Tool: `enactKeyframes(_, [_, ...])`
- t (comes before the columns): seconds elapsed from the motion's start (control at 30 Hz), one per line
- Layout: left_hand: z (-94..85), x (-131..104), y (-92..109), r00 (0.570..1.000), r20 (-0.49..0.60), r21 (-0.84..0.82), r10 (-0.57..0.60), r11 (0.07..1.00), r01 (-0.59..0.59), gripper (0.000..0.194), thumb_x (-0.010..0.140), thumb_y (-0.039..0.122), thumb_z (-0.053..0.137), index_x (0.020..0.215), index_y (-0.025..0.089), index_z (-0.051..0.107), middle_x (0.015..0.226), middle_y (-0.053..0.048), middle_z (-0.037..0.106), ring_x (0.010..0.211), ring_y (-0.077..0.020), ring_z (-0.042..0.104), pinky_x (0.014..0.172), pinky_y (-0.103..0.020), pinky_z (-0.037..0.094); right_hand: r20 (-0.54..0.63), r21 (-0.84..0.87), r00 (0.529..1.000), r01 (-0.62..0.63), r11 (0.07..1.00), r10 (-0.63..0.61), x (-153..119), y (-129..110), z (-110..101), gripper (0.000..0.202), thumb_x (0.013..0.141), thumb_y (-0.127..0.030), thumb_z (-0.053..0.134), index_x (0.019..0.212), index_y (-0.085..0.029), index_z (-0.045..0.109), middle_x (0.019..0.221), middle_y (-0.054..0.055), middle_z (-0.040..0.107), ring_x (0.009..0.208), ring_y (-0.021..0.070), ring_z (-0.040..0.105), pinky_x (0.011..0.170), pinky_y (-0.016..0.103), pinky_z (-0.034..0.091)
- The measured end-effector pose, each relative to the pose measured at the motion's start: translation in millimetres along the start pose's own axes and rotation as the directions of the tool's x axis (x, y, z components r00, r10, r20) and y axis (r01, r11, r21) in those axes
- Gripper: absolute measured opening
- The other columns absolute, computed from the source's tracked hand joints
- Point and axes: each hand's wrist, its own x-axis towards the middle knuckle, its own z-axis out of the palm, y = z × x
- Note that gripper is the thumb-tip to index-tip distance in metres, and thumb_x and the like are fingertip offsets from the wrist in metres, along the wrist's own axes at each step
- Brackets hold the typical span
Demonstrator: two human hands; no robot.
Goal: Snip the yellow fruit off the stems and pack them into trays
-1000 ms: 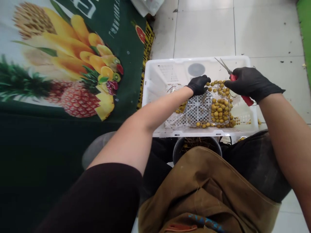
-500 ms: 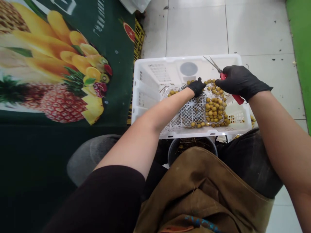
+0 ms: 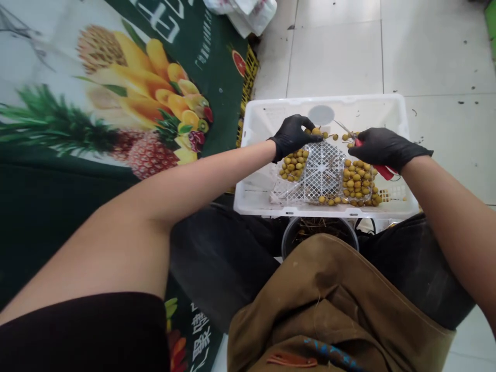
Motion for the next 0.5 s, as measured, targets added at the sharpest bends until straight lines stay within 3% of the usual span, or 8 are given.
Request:
enactKeyframes(0.1, [-18.8, -30, 3, 0.995, -0.014, -0.040, -0.097, 0.995, 0.096, 0.044, 0.080, 0.046, 0.098, 0.107, 0.014, 0.086, 0.104, -0.011, 0.084, 0.098, -0.0258, 0.074, 0.099, -0.042, 0.060, 0.095, 0.013, 0.994, 0.061, 0.998, -0.062, -2, -19, 10, 0.023, 0.098, -0.041, 0.070, 0.097, -0.018, 0.075, 0.087, 0.012, 0.077, 0.081, 0.0243, 0.068, 0.077, 0.035, 0.050])
enactKeyframes(0.2, [-19.6, -46, 2, 0.988, 0.005, -0.073, -0.155, 0.985, 0.155, 0.048, 0.078, 0.050, 0.100, 0.107, 0.014, 0.087, 0.102, -0.010, 0.084, 0.099, -0.0269, 0.075, 0.099, -0.044, 0.061, 0.133, 0.028, 0.982, 0.131, 0.991, -0.134, -4, -33, 20, 0.025, 0.100, -0.042, 0.069, 0.092, -0.020, 0.074, 0.090, 0.011, 0.078, 0.081, 0.0240, 0.069, 0.075, 0.033, 0.049])
enactKeyframes(0.5, [-14.9, -49, -5, 0.990, 0.043, -0.096, -0.131, 0.986, 0.135, 0.048, 0.073, 0.048, 0.104, 0.102, 0.013, 0.088, 0.100, -0.011, 0.084, 0.097, -0.0273, 0.075, 0.097, -0.045, 0.061, 0.196, 0.165, 0.977, 0.053, 0.985, -0.085, -6, -50, 42, 0.017, 0.098, -0.033, 0.070, 0.098, -0.017, 0.076, 0.085, 0.008, 0.079, 0.073, 0.0189, 0.071, 0.068, 0.028, 0.048])
